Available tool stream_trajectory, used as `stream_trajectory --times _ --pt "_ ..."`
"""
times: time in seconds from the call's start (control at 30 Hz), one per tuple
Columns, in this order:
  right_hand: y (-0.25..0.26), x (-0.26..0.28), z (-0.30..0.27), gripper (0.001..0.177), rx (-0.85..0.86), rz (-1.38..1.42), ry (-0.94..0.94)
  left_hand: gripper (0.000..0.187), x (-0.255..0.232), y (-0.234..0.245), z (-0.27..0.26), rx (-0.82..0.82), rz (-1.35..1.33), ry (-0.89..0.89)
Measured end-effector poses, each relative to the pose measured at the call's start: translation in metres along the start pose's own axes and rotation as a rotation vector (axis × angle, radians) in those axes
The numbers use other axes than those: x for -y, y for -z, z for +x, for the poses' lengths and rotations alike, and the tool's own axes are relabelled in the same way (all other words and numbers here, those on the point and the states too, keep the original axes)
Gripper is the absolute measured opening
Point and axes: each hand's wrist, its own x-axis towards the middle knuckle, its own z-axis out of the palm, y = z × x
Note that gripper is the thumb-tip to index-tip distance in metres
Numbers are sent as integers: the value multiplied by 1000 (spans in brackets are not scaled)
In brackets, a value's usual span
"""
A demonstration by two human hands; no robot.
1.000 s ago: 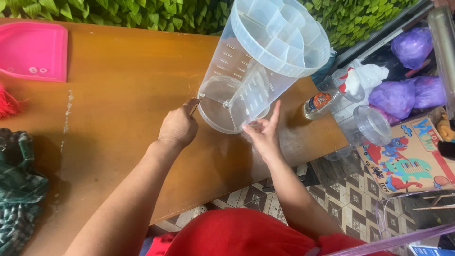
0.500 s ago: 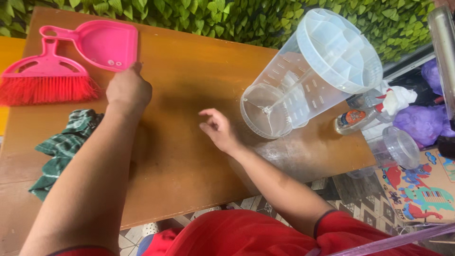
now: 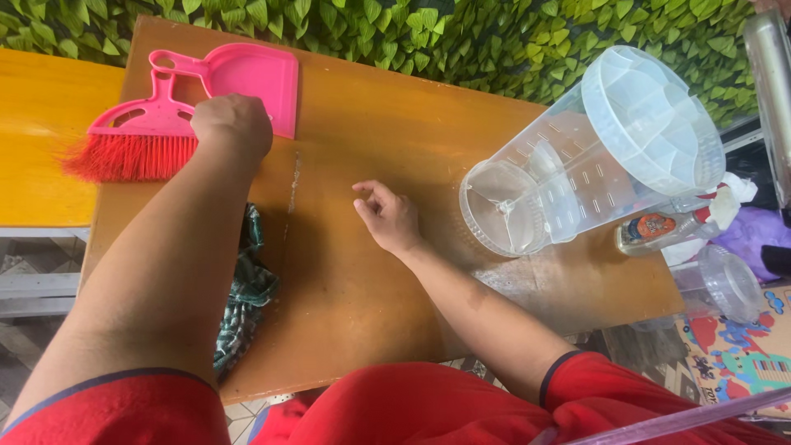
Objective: The person uses a screwdriver to tighten screws on a clear plastic container with internal compartments. They repeatedly insert and tighten screws at multiple locations on the container's rim and base, then inspect the assembly by rotating the container.
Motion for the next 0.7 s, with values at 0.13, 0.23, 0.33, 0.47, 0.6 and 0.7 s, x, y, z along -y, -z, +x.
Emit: stream_trajectory --times 0.13,0.23,0.33,0.47,0.6,0.7 --pt "-1 -3 2 23 23 -54 -33 25 0 9 11 77 243 -82" --pt "0 -2 -1 24 3 -22 -27 31 2 16 19 108 336 -102" --pt "2 1 -3 24 3 -13 -30 28 1 24 20 113 317 -53" --pt "6 -2 -8 25 -8 216 -1 27 -5 32 7 40 170 -51" --pt "27 -21 -43 23 -141 821 -191 29 -49 14 -36 -5 -319 -131" --pt "58 -46 -109 20 -514 711 -339 33 -111 -20 -92 -124 -612 -358"
